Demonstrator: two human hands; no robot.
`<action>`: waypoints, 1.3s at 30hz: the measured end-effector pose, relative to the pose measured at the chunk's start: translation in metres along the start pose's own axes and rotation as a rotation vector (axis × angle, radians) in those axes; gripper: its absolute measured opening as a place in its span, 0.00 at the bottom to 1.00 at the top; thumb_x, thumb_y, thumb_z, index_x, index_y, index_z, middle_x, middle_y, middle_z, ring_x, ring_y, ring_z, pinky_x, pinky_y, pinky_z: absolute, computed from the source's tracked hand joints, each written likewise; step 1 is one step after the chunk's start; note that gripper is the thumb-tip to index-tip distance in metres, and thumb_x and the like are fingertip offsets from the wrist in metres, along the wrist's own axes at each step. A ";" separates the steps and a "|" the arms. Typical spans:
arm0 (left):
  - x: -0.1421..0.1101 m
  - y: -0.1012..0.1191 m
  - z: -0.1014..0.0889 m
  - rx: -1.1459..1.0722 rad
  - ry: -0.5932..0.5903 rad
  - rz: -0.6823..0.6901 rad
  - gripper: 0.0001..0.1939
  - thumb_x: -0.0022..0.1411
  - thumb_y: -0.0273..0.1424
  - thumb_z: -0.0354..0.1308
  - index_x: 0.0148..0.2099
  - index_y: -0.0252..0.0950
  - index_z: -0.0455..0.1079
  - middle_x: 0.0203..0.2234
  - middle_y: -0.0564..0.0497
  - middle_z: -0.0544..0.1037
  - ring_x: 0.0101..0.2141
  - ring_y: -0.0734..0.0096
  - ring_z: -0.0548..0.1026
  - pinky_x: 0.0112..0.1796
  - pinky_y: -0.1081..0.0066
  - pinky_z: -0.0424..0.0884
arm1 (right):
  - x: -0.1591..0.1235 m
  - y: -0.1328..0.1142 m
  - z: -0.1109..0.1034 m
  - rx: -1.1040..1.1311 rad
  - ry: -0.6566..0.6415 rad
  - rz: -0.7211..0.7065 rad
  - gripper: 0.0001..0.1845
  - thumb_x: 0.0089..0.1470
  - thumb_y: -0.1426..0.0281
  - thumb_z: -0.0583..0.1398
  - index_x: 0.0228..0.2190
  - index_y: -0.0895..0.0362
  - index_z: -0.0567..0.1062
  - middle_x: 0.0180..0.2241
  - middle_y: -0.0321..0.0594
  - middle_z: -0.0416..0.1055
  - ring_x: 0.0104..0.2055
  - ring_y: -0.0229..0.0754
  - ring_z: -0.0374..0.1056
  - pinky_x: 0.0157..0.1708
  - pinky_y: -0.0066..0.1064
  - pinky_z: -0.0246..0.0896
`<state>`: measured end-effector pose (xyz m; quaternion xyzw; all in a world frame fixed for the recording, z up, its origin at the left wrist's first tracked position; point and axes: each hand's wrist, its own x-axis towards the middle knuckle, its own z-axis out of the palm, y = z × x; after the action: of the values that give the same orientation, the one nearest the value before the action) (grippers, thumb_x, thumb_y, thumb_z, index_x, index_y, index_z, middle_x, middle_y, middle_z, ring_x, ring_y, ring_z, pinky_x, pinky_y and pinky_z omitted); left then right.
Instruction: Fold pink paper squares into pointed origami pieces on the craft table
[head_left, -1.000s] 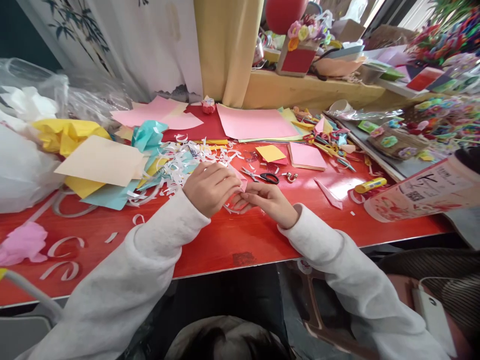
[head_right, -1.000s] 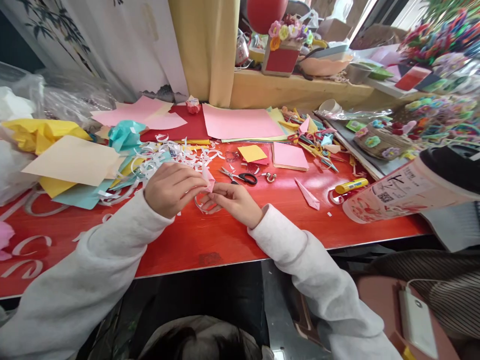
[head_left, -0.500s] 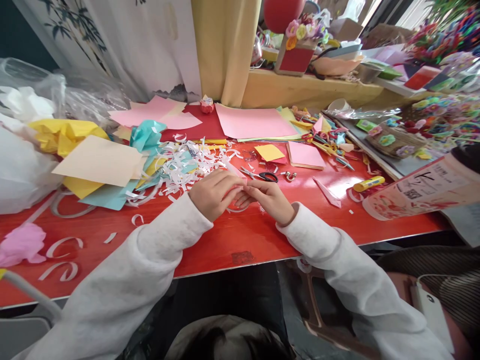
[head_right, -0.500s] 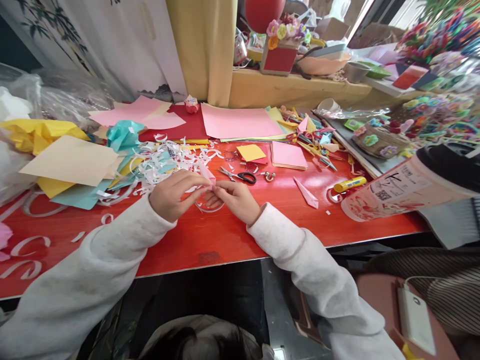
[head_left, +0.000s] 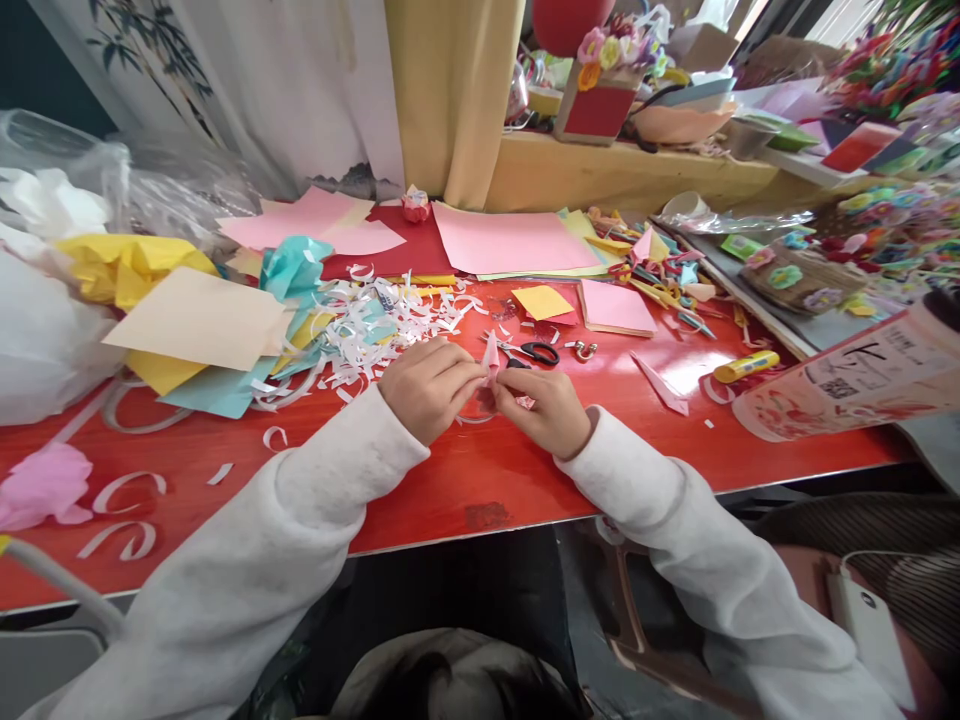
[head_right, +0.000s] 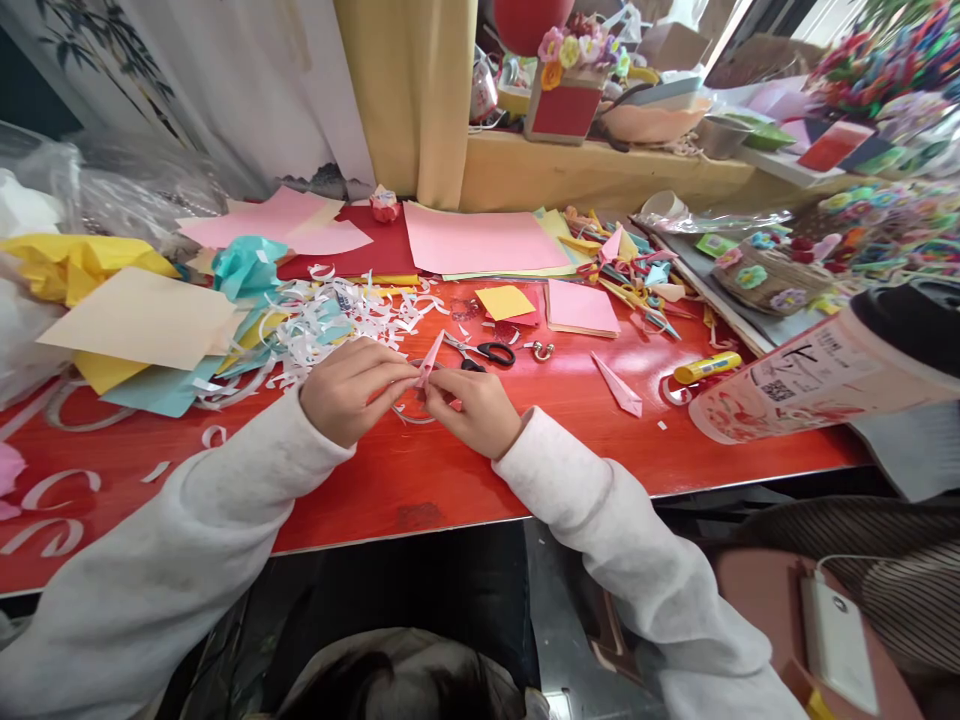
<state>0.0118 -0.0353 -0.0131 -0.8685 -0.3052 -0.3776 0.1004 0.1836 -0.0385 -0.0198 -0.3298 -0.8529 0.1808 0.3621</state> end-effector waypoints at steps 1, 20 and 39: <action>0.000 0.000 0.000 -0.002 -0.001 -0.001 0.07 0.56 0.27 0.50 0.34 0.32 0.69 0.27 0.48 0.74 0.30 0.72 0.69 0.32 0.70 0.66 | 0.000 0.000 0.000 -0.018 0.002 -0.012 0.09 0.49 0.76 0.50 0.25 0.59 0.68 0.24 0.36 0.71 0.24 0.30 0.64 0.26 0.21 0.60; 0.001 -0.002 -0.001 -0.084 -0.025 -0.021 0.07 0.55 0.27 0.50 0.33 0.33 0.70 0.27 0.48 0.74 0.29 0.73 0.69 0.32 0.70 0.66 | -0.001 -0.001 -0.003 0.018 -0.044 0.042 0.09 0.48 0.76 0.50 0.25 0.60 0.69 0.25 0.38 0.72 0.25 0.31 0.67 0.27 0.22 0.62; 0.007 -0.009 -0.013 -0.012 0.095 -0.254 0.04 0.54 0.26 0.50 0.28 0.36 0.65 0.24 0.51 0.71 0.28 0.73 0.67 0.31 0.70 0.66 | -0.002 0.002 -0.004 0.474 -0.075 0.299 0.09 0.51 0.71 0.50 0.28 0.62 0.68 0.23 0.38 0.69 0.21 0.31 0.65 0.23 0.25 0.63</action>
<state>0.0023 -0.0298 0.0004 -0.8045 -0.4054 -0.4298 0.0608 0.1880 -0.0379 -0.0192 -0.3510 -0.7415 0.4388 0.3668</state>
